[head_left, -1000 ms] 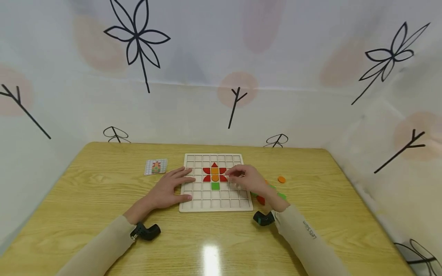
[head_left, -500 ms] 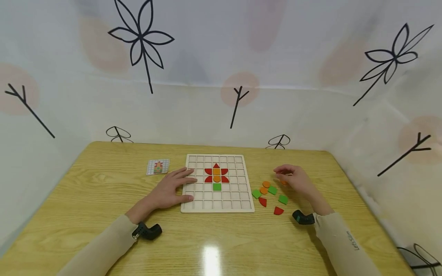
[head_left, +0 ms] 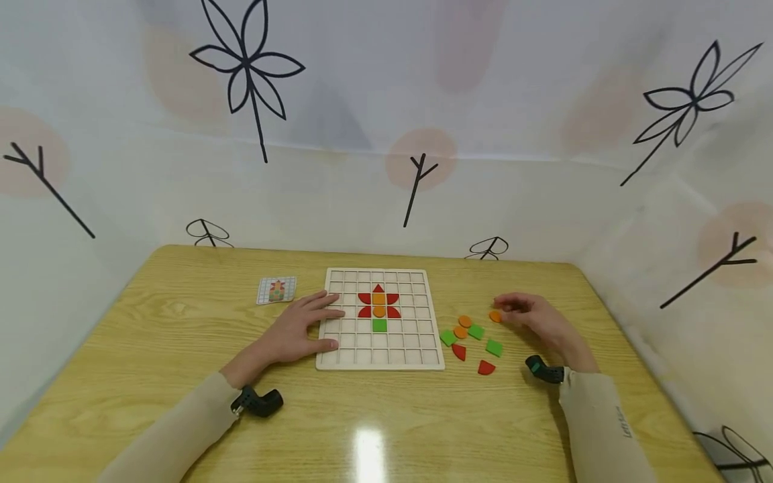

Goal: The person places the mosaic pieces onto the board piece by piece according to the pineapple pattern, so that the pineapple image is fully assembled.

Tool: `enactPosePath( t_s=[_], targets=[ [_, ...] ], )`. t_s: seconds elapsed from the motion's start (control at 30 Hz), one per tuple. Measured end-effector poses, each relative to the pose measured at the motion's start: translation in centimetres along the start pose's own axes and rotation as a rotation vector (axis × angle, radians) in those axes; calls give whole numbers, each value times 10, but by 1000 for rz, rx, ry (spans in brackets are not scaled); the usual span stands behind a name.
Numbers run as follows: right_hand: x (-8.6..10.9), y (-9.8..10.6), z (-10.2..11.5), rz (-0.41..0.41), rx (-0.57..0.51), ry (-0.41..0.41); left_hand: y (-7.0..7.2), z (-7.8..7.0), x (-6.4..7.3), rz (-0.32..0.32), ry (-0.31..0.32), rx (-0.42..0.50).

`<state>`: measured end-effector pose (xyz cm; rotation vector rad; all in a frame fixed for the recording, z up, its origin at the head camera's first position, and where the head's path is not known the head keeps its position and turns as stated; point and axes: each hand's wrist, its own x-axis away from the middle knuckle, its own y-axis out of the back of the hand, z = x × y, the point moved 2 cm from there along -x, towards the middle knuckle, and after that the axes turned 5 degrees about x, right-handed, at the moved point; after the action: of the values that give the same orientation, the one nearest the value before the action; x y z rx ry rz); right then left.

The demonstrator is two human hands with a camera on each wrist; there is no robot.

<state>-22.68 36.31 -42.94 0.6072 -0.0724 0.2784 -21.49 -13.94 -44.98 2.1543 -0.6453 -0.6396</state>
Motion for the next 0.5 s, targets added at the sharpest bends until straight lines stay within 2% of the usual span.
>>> enactPosePath(
  t_s=[0.23, 0.5],
  targets=[
    [3, 4, 4, 60, -3, -4, -1, 2, -2, -3, 12, 24],
    [-1, 3, 7, 37, 108, 6, 2, -1, -2, -13, 20, 47]
  ],
)
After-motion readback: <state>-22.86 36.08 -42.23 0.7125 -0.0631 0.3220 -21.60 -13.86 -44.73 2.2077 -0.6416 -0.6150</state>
